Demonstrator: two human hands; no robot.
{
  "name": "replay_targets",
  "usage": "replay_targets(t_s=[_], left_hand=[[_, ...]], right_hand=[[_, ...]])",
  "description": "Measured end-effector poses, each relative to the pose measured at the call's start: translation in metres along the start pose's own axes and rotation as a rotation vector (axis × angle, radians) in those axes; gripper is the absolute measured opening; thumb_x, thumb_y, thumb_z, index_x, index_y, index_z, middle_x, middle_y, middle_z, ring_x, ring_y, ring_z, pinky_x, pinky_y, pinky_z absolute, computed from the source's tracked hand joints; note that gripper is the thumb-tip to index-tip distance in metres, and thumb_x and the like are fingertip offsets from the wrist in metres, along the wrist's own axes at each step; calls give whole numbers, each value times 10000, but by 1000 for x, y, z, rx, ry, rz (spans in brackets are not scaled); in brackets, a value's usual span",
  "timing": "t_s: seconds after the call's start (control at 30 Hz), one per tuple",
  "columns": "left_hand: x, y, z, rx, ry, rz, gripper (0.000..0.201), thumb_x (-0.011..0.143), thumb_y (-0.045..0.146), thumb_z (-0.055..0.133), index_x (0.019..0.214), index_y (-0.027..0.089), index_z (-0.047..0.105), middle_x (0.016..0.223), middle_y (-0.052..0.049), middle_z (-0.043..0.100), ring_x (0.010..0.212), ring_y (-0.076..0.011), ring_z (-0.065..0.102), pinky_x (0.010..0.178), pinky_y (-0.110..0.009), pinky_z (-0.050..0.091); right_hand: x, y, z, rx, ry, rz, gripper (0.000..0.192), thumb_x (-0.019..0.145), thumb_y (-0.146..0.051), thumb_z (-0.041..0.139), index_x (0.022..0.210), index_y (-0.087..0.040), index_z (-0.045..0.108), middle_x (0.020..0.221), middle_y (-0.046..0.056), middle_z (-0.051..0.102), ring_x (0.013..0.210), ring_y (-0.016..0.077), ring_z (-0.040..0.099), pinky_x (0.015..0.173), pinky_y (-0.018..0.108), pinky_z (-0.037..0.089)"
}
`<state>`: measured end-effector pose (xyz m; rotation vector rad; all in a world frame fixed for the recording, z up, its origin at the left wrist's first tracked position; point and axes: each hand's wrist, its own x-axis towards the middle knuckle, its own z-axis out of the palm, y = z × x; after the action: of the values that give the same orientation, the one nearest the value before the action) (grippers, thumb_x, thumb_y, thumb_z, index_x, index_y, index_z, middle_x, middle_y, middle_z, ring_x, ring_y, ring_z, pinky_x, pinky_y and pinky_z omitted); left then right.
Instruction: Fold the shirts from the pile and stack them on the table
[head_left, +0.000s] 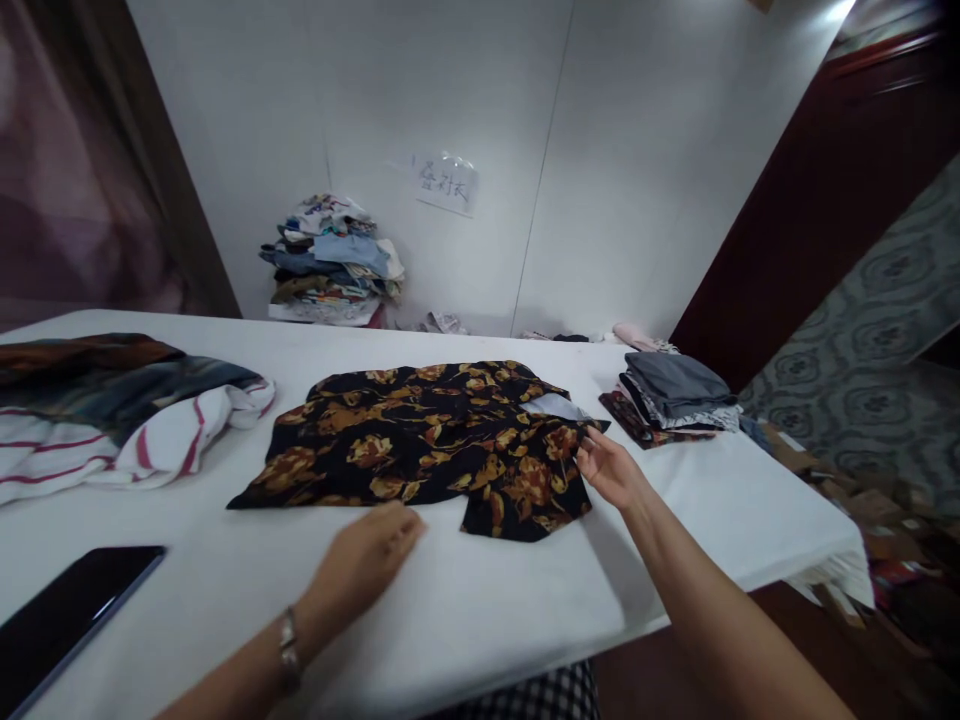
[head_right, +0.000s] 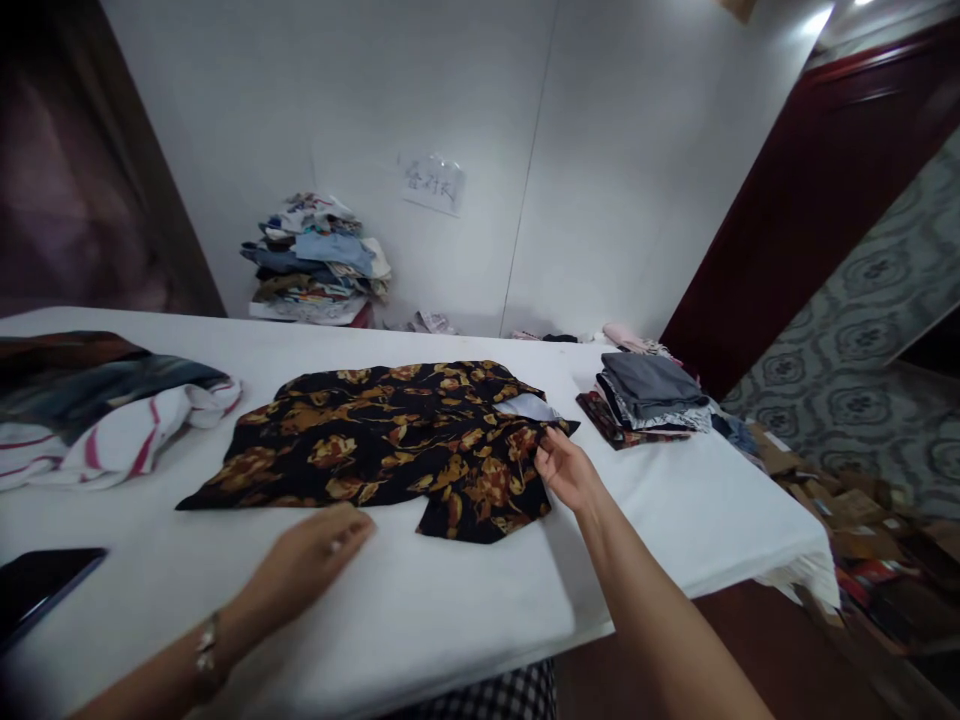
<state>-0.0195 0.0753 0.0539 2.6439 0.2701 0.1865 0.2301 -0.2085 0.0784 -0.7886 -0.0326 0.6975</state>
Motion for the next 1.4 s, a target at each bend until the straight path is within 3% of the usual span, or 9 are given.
replay_targets(t_s=[0.2,0.37,0.47,0.57,0.7,0.83,1.0,1.2,1.4], left_hand=[[20,67,52,-208,51,13,492,698,484,663,1079,174,636,1146,-149,611,1124,-342,506,979,-467,372],[63,82,59,-585,151,-52,69,707,238,595,661,188,611,905,-120,640,995,-321,555,917,-466,390],[71,90,44,-770,109,-48,151,799,273,504,757,185,620,832,-60,666,896,-228,606,850,-369,466],[72,98,9,-1296,154,-105,196,819,331,563,933,183,623,858,-28,687,824,-163,633,782,-294,508],[73,106,-28,-1815,259,-326,48,810,191,612,852,169,618,760,5,669,649,-103,621,628,-222,523],[64,126,-22,-1988,70,-420,86,854,138,544,880,146,626,755,-12,675,647,-107,635,639,-236,546],[49,137,-13,-2022,-38,-232,224,821,118,573,1035,185,574,863,-12,682,755,-118,661,743,-269,548],[25,103,1,-1416,194,-184,740,786,369,672,1402,227,289,1172,-120,641,936,-204,661,983,-453,435],[-9,110,38,-1178,-86,-78,487,681,320,740,1138,207,617,1162,-83,671,1088,-252,594,1009,-406,428]], right_hand=[[3,-22,49,9,-120,-72,43,847,-179,590,819,-203,612,774,13,714,659,119,688,555,171,581],[12,-15,54,-36,-68,-152,77,803,-257,649,767,-209,600,759,10,702,706,126,679,656,218,586],[9,2,28,-246,124,-226,205,720,-298,728,883,-225,627,807,-8,699,714,140,659,637,262,572],[-10,31,3,-447,240,-239,379,682,-393,755,993,-211,640,857,20,699,752,165,641,599,268,532],[-45,74,3,-453,27,-213,658,728,-467,717,1308,-251,493,1044,55,689,906,193,640,733,326,526],[-67,114,27,-529,-240,-323,1008,655,-313,803,1470,-364,212,1344,33,545,1166,199,557,974,396,444],[-77,140,47,-598,-67,-376,558,630,-305,809,1150,-237,618,1054,47,701,1020,241,629,954,429,469],[-89,101,66,-83,16,-329,526,752,-293,707,1244,-322,525,1132,-4,678,977,191,661,859,365,543],[-80,99,81,-133,3,-287,599,738,-280,709,1291,-356,494,1127,-19,675,924,156,668,763,266,566]])
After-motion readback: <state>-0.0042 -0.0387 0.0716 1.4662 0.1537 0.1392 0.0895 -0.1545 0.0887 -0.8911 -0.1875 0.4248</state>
